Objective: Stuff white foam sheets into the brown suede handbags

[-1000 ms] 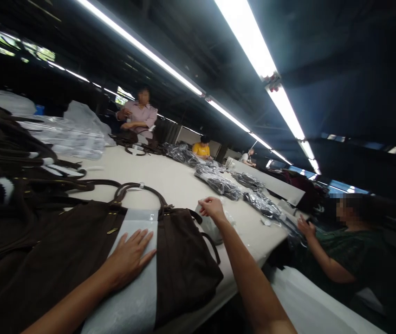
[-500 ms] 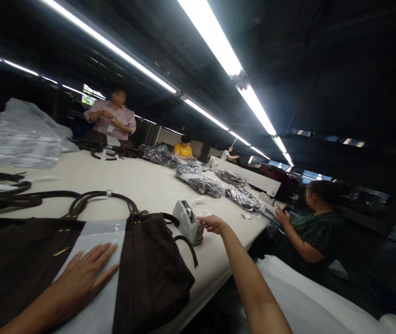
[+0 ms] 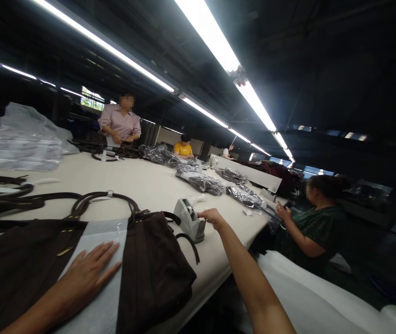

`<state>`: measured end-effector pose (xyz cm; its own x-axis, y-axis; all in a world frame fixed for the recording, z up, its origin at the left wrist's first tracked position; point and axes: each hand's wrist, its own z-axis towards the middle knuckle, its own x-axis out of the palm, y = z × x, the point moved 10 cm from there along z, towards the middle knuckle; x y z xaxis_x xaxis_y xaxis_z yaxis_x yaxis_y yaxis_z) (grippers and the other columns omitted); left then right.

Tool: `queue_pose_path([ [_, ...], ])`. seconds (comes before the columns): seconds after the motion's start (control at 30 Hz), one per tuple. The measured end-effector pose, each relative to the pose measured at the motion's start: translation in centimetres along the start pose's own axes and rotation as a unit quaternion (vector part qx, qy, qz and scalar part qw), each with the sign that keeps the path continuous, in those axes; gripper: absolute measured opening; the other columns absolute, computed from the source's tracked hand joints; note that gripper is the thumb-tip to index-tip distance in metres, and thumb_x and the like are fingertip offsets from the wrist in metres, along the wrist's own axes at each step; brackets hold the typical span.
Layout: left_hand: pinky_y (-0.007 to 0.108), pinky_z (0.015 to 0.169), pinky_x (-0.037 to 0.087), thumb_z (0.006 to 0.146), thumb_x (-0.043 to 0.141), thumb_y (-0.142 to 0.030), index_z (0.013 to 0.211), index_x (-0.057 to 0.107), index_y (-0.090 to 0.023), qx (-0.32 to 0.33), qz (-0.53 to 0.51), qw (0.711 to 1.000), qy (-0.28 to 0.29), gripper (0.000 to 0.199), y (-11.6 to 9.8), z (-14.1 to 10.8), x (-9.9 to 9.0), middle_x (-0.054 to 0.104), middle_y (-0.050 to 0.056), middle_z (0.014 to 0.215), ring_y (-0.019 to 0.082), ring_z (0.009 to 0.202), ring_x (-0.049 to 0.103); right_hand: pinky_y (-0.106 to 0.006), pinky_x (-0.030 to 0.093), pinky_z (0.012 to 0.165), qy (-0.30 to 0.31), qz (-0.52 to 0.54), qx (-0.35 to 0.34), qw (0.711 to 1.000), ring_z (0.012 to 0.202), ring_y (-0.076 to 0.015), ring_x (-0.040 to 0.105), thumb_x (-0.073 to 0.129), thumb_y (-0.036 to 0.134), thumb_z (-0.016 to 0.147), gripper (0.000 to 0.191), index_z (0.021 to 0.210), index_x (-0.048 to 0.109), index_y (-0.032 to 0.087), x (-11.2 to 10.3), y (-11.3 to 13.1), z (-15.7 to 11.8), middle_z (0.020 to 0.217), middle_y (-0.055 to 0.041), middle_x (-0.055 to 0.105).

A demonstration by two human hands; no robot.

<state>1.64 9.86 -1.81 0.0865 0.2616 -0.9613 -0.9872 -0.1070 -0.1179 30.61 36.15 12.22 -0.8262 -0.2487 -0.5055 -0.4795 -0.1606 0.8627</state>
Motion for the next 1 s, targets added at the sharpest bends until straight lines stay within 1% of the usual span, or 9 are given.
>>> queue_pose_path([
  [0.1,0.059,0.115,0.028,0.093,0.032,-0.037,0.138,0.054,-0.03,0.035,0.009,0.999,0.007,0.05,-0.8,-0.3,-0.5,0.035,0.004,0.156,0.031,0.145,0.03,-0.024,0.043,0.068,-0.008,0.03,-0.038,0.999,0.075,-0.0165,0.06,0.077,0.033,0.067,0.02,0.066,0.073,0.014,-1.3,0.7,-1.4,0.072,-0.0046,0.071],
  [0.2,0.059,0.114,0.028,0.091,0.035,-0.035,0.132,0.059,-0.032,0.044,-0.004,0.999,-0.004,0.047,-0.8,-0.5,-0.9,0.041,0.003,0.154,0.033,0.143,0.034,-0.023,0.045,0.066,-0.006,0.041,-0.054,0.998,0.066,-0.0132,0.06,0.073,0.034,0.072,0.021,0.068,0.073,0.014,-2.4,0.2,-2.8,0.068,-0.0045,0.071],
  [0.4,0.06,0.113,0.027,0.091,0.034,-0.028,0.124,0.062,-0.035,0.065,-0.022,0.996,-0.054,0.044,-0.5,-0.7,-0.5,0.047,-0.003,0.15,0.033,0.143,0.033,-0.02,0.041,0.051,-0.006,0.033,-0.025,0.999,0.048,-0.0095,0.053,0.07,0.031,0.075,0.021,0.064,0.071,0.013,-1.8,-3.6,-4.5,0.055,-0.003,0.066],
  [0.53,0.06,0.114,0.027,0.091,0.036,-0.035,0.123,0.063,-0.029,0.046,-0.015,0.998,-0.038,0.042,-0.7,-0.7,-0.9,0.045,0.002,0.151,0.033,0.143,0.034,-0.02,0.041,0.052,-0.05,0.033,-0.005,0.998,0.049,-0.0093,0.054,0.065,0.029,0.078,0.019,0.066,0.07,0.015,-1.0,-6.9,-4.8,0.056,-0.0009,0.067],
  [0.7,0.057,0.116,0.025,0.092,0.033,-0.044,0.138,0.053,-0.021,-0.016,-0.037,0.999,0.013,0.055,-1.4,-0.6,-2.5,0.04,0.009,0.154,0.031,0.144,0.032,-0.023,0.042,0.05,-0.139,0.021,0.027,0.99,0.047,-0.0125,0.054,0.066,0.033,0.076,0.027,0.055,0.063,0.017,-2.3,-9.8,-5.9,0.051,-0.0026,0.062],
  [0.77,0.056,0.118,0.024,0.092,0.034,-0.05,0.145,0.044,-0.017,-0.049,-0.063,0.997,0.019,0.063,-1.7,-0.8,-3.4,0.04,0.011,0.153,0.03,0.145,0.032,-0.024,0.043,0.049,-0.151,0.031,0.015,0.988,0.05,-0.0143,0.057,0.065,0.041,0.078,0.029,0.061,0.066,0.017,-2.5,-8.5,-6.4,0.058,-0.0049,0.066],
  [0.83,0.054,0.119,0.022,0.093,0.033,-0.052,0.147,0.041,-0.015,-0.061,-0.082,0.994,0.024,0.066,-2.3,-0.9,-4.3,0.039,0.012,0.154,0.029,0.145,0.031,-0.025,0.045,0.049,-0.12,0.081,-0.024,0.989,0.054,-0.0147,0.058,0.067,0.047,0.076,0.032,0.07,0.07,0.016,-1.0,-5.2,-6.8,0.065,-0.0067,0.069],
  [0.9,0.054,0.119,0.02,0.094,0.033,-0.053,0.147,0.041,-0.015,-0.065,-0.093,0.993,0.036,0.066,-3.0,-1.1,-5.1,0.038,0.014,0.154,0.029,0.146,0.029,-0.023,0.045,0.048,-0.031,0.157,-0.056,0.986,0.053,-0.013,0.057,0.074,0.048,0.071,0.035,0.076,0.073,0.014,2.9,-0.8,-7.4,0.067,-0.0066,0.07],
  [1.0,0.053,0.119,0.019,0.095,0.032,-0.053,0.147,0.041,-0.015,-0.073,-0.108,0.991,0.039,0.065,-3.3,-1.4,-6.0,0.039,0.016,0.154,0.03,0.145,0.03,-0.018,0.044,0.047,0.136,0.212,-0.03,0.967,0.05,-0.0081,0.056,0.079,0.036,0.07,0.026,0.079,0.074,0.012,11.9,5.2,-9.4,0.065,-0.0044,0.069],
])
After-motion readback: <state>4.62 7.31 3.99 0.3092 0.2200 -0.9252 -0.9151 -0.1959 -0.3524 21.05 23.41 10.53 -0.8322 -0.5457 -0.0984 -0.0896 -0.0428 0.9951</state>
